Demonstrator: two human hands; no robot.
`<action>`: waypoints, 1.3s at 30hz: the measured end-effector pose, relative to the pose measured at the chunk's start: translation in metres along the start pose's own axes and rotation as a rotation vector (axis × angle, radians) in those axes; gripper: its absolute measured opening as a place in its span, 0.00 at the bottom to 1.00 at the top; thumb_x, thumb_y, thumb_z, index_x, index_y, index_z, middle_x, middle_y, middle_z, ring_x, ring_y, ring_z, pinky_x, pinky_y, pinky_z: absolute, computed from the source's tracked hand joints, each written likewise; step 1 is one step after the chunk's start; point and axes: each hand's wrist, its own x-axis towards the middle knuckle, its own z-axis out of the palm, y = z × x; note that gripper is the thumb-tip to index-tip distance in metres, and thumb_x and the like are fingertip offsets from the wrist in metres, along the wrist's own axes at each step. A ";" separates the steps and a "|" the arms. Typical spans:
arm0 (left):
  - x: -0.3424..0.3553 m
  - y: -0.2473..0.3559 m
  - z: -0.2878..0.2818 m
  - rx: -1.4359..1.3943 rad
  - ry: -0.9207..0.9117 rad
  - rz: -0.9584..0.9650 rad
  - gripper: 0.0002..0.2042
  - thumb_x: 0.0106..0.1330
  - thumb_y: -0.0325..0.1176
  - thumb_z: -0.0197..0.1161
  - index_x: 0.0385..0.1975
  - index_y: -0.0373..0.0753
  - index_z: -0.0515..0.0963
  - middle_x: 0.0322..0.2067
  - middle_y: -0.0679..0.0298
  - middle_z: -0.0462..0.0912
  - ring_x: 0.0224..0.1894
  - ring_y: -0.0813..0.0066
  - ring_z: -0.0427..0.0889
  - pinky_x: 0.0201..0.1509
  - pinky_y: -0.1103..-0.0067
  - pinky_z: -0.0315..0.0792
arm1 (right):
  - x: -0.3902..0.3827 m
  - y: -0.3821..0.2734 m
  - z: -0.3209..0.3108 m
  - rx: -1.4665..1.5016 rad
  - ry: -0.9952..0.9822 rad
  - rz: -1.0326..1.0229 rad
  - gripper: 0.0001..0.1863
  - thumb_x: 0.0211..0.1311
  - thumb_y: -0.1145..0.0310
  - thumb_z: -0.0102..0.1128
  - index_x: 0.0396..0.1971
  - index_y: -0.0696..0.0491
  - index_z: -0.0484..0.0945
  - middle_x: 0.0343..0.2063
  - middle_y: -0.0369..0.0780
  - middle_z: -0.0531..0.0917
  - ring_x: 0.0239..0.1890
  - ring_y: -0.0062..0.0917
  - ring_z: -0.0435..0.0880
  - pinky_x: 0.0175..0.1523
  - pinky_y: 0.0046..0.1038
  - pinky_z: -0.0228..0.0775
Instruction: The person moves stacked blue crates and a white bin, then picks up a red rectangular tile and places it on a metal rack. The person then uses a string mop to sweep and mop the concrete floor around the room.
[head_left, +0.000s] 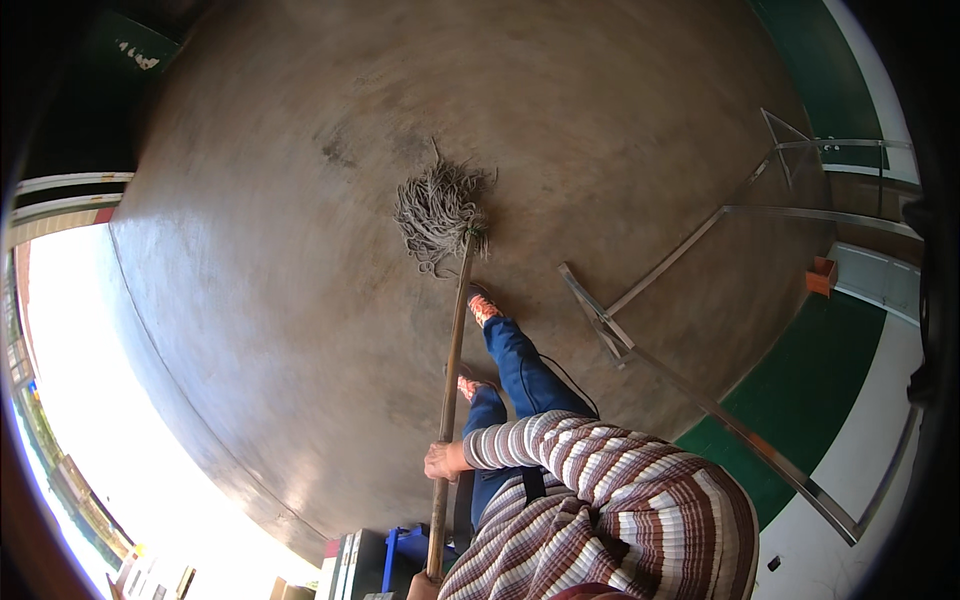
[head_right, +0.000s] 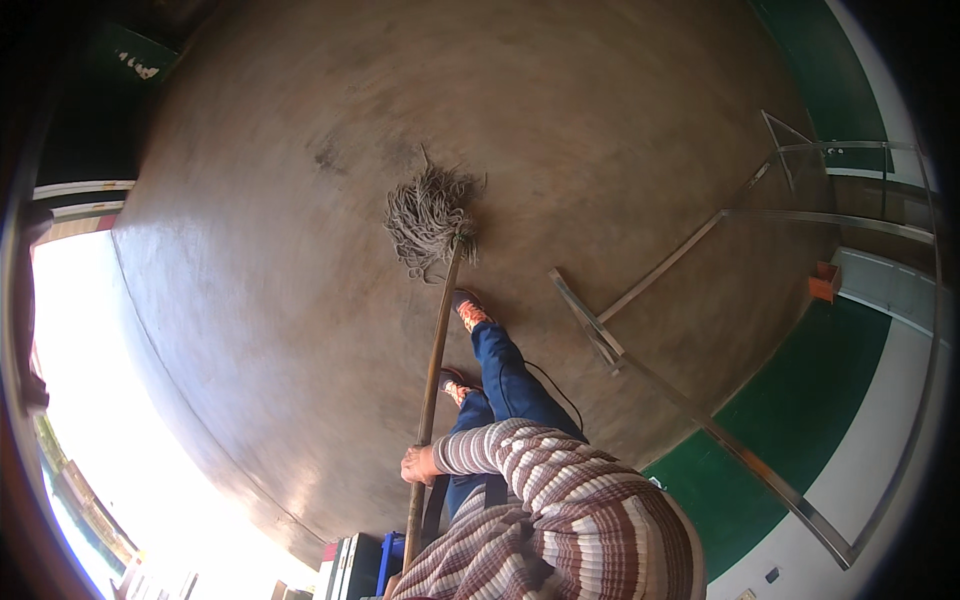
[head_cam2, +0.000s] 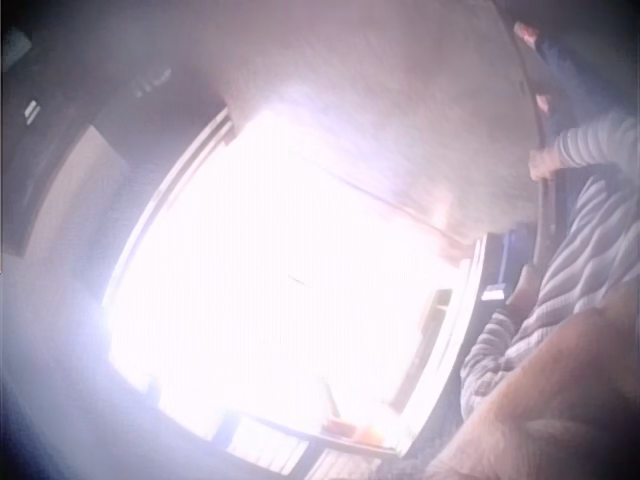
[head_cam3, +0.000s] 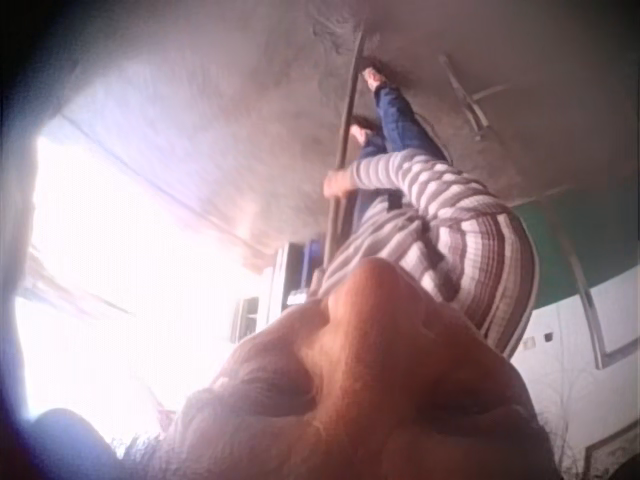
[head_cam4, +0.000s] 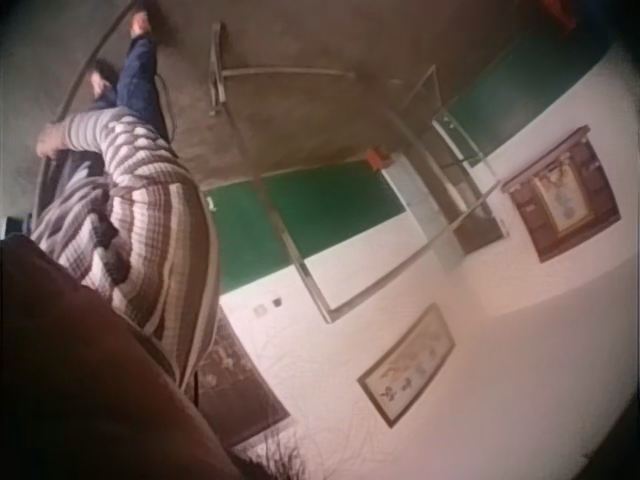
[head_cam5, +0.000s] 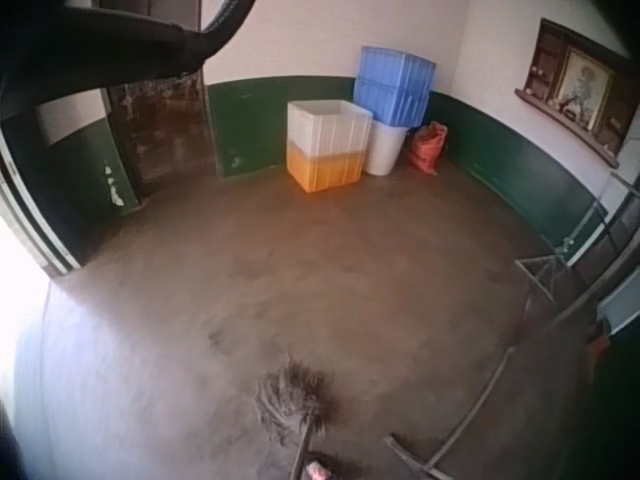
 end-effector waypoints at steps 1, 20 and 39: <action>0.005 0.029 -0.007 -0.004 -0.039 0.003 0.10 0.53 0.26 0.64 0.33 0.33 0.71 0.11 0.62 0.71 0.10 0.71 0.70 0.13 0.75 0.62 | -0.005 0.016 -0.013 -0.019 -0.036 0.051 0.10 0.31 0.67 0.69 0.19 0.53 0.81 0.21 0.41 0.83 0.32 0.35 0.83 0.37 0.36 0.75; 0.132 0.561 0.054 0.378 -0.250 0.320 0.11 0.53 0.24 0.58 0.34 0.29 0.68 0.10 0.60 0.69 0.08 0.69 0.71 0.08 0.71 0.66 | -0.306 0.293 -0.260 -0.406 0.923 0.840 0.07 0.50 0.76 0.54 0.21 0.47 0.68 0.27 0.34 0.74 0.45 0.28 0.74 0.64 0.38 0.53; 0.003 0.401 -0.183 -1.170 0.117 1.167 0.23 0.70 0.40 0.35 0.08 0.46 0.56 0.05 0.68 0.53 0.14 0.75 0.54 0.38 0.73 0.64 | -0.047 0.120 -0.225 -0.040 1.250 0.678 0.09 0.38 0.74 0.62 0.21 0.45 0.72 0.19 0.33 0.73 0.30 0.33 0.73 0.40 0.34 0.59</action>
